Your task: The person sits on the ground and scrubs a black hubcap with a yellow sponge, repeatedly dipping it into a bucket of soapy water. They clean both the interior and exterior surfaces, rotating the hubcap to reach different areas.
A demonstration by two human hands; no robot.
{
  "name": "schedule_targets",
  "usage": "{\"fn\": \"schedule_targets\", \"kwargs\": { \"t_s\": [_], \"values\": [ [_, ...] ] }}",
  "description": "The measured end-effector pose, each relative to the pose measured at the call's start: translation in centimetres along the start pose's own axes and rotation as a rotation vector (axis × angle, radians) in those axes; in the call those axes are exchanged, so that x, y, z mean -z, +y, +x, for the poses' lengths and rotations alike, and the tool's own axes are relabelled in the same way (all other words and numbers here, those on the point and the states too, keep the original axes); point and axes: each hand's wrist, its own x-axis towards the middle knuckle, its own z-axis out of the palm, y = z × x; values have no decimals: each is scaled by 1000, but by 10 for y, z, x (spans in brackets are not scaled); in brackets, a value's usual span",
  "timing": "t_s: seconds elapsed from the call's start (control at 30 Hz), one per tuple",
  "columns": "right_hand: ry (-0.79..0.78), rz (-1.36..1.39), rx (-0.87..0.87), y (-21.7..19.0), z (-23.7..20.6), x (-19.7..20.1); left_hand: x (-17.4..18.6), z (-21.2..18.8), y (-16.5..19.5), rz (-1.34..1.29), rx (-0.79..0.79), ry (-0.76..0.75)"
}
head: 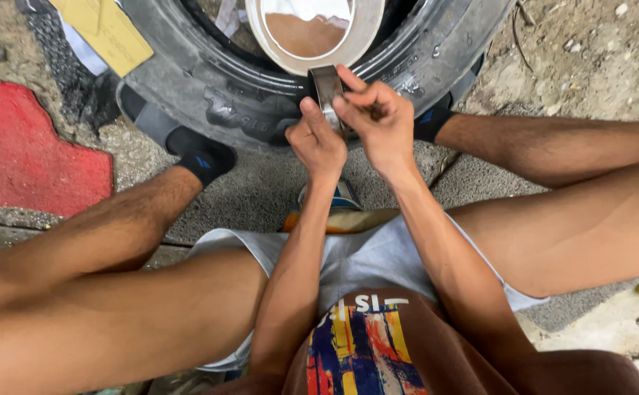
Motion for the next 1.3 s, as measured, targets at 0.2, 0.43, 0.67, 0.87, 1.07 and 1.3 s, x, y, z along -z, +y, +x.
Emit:
{"fn": "schedule_targets", "kwargs": {
  "t_s": [0.2, 0.43, 0.67, 0.87, 1.07, 1.3],
  "values": [
    [76, -34, 60, -15, 18, -13, -8, -1, 7, 43, -36, 15],
    [6, -87, 128, -4, -1, -11, -1, -4, -7, 38, 35, 27],
    [16, -123, 23, -22, 14, -13, -7, 1, 1, 9, 47, 58],
    [-20, -219, 150, -13, 0, -13, -2, 0, -2, -61, 74, 11],
    [37, -82, 53, -28, 27, -18, -3, 2, 6, -3, -30, -10],
    [-114, -152, 136, -21, 1, -20, 4, 5, -4, -24, -8, -13]
  ]
}}
